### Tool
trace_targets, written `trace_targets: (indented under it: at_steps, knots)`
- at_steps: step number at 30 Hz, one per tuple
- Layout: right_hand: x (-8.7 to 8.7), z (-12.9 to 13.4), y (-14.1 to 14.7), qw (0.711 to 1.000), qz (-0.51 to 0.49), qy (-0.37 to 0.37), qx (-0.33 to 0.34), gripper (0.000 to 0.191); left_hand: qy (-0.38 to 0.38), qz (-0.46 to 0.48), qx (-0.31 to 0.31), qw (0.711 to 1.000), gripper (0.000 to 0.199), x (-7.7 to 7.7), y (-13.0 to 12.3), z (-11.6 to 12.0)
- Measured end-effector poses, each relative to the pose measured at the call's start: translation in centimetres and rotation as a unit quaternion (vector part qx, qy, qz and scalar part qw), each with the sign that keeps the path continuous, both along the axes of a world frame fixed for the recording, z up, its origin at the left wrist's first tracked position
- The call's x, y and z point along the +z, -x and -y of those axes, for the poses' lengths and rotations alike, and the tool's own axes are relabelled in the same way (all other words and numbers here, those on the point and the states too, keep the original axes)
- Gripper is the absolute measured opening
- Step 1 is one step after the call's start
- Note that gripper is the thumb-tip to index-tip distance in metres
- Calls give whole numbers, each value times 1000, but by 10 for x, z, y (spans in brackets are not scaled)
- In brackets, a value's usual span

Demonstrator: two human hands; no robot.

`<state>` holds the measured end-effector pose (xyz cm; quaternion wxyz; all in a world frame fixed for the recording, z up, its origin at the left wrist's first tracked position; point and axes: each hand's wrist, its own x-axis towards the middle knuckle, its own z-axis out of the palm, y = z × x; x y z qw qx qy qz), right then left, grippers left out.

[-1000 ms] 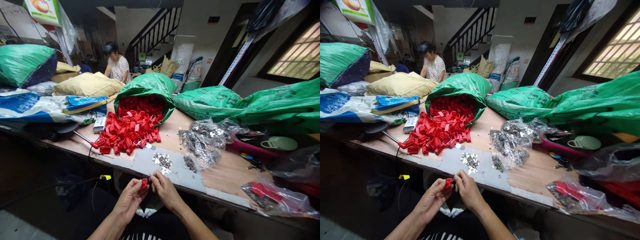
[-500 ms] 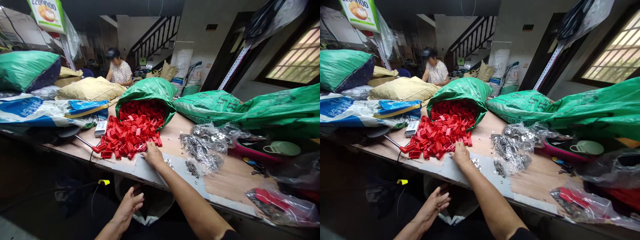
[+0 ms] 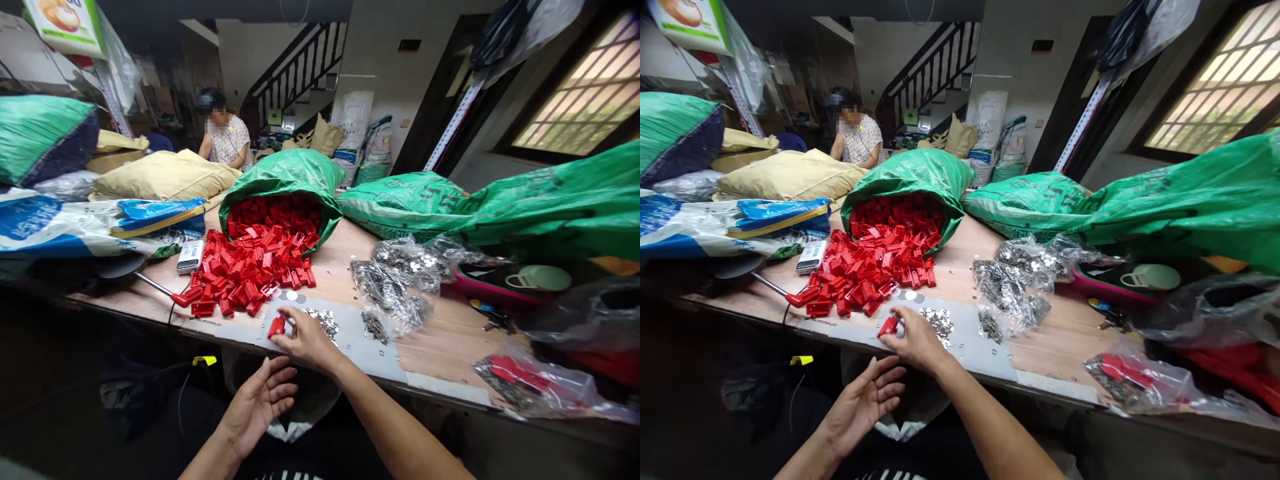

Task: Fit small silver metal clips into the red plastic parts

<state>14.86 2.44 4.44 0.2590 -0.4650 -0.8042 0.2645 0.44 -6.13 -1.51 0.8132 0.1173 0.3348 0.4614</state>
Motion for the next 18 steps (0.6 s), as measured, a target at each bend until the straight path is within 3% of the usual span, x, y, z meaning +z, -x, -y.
trace_targets:
  at_steps: [2, 6, 9, 12, 14, 16, 18]
  knots:
    - [3, 27, -7, 998, -27, 8, 54, 50, 15, 49, -4, 999, 36, 5, -1, 0]
    - [6, 66, -17, 997, -45, 37, 48, 49, 33, 53, -3, 998, 28, 2, -6, 4]
    - [6, 82, -26, 994, -72, 76, 41, 54, 27, 54, -11, 998, 26, 0, -9, 9]
    - [0, 83, -45, 988, -97, 114, 30, 61, 5, 38, -31, 999, 39, 4, -11, 12]
    - [-7, 75, -66, 990, -91, 103, -36, 45, -7, 14, -42, 999, 48, 9, -12, 12]
    - [-14, 62, -91, 988, -54, 13, -146, 25, -13, 2, -50, 999, 51, 13, -12, 13]
    - [-19, 48, -115, 969, 39, -58, -238, 21, -14, 3, -60, 998, 50, 15, -13, 13]
